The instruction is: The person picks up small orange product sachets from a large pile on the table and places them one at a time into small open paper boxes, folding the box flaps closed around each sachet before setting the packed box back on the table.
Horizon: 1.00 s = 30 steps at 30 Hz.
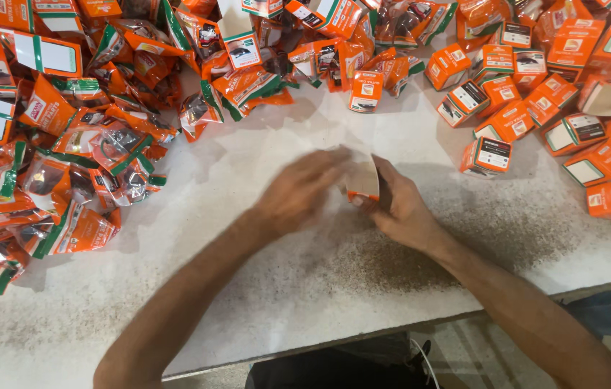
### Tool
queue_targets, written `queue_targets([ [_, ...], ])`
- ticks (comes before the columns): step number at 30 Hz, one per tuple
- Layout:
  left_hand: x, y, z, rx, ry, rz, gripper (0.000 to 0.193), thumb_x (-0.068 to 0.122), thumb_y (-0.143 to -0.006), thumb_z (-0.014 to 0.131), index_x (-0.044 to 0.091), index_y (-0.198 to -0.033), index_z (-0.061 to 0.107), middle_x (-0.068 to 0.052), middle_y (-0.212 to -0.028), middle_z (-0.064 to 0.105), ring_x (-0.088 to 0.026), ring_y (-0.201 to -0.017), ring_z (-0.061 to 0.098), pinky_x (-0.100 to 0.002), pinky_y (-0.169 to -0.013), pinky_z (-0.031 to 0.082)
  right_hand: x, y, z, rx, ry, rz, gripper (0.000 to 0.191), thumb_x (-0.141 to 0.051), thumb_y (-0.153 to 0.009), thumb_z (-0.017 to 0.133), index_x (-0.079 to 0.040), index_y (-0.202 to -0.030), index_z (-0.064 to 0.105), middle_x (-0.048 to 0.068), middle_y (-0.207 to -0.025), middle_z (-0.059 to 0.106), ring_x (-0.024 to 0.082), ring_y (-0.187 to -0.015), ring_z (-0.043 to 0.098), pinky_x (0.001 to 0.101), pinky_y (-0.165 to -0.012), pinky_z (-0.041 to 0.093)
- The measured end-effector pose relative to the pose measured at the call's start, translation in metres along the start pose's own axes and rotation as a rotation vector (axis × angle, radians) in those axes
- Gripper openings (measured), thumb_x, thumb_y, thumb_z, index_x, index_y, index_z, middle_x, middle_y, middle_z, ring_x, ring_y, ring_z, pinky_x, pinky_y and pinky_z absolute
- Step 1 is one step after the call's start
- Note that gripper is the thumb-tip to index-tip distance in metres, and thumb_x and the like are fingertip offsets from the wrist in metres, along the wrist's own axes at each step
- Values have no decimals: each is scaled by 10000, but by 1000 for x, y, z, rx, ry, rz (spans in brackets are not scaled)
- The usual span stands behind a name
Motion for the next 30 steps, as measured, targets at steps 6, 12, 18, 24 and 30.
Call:
queue_targets([
  [6, -86, 39, -102, 100, -850, -487, 589, 100, -784, 745, -6, -1338, 575, -269, -1336, 602, -407, -919, 660, -492, -706, 539, -20, -2, 14, -58, 426, -260, 643, -228, -924, 755, 31, -1426, 448, 211, -1373, 554, 343, -1283, 562, 418, -1044, 489],
  [12, -62, 51, -80, -56, -449, -559, 381, 55, -862, 753, 111, -1196, 578, -115, -1102, 677, -339, -850, 714, -462, -684, 570, -23, -2, 9, -47, 259, -272, 575, -165, -890, 807, 26, -1368, 549, 159, -1292, 622, 287, -1179, 658, 366, -1000, 542],
  [18, 45, 31, -47, 290, -133, -73, 357, -41, -881, 690, -24, -1182, 497, -218, -1204, 626, -407, -1009, 715, -465, -815, 620, -15, -2, 9, 2, 277, -243, 620, -173, -724, 914, 3, -1247, 630, 127, -1215, 691, 260, -1105, 693, 342, -938, 553],
  [24, 54, 6, -18, 53, -204, -82, 479, 184, -887, 763, 3, -1299, 598, -171, -1207, 644, -490, -1371, 463, -727, -1133, 314, -19, -2, 8, -42, 229, -208, 505, -74, -776, 827, -17, -1237, 627, 113, -1190, 697, 273, -1079, 716, 360, -929, 571],
  [30, 65, -2, -9, 99, -252, -268, 379, 204, -856, 797, 74, -1189, 675, -163, -1216, 603, -447, -1427, 359, -713, -1187, 210, -27, 0, 15, -4, 333, -177, 576, -98, -728, 884, -27, -1237, 624, 128, -1140, 682, 318, -1054, 685, 400, -888, 561],
])
Point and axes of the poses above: each hand's wrist, its own y-axis away from the middle knuckle, its own z-axis out of the palm, x = y × z, the point moved 3 cm from there along -y, towards the middle knuckle
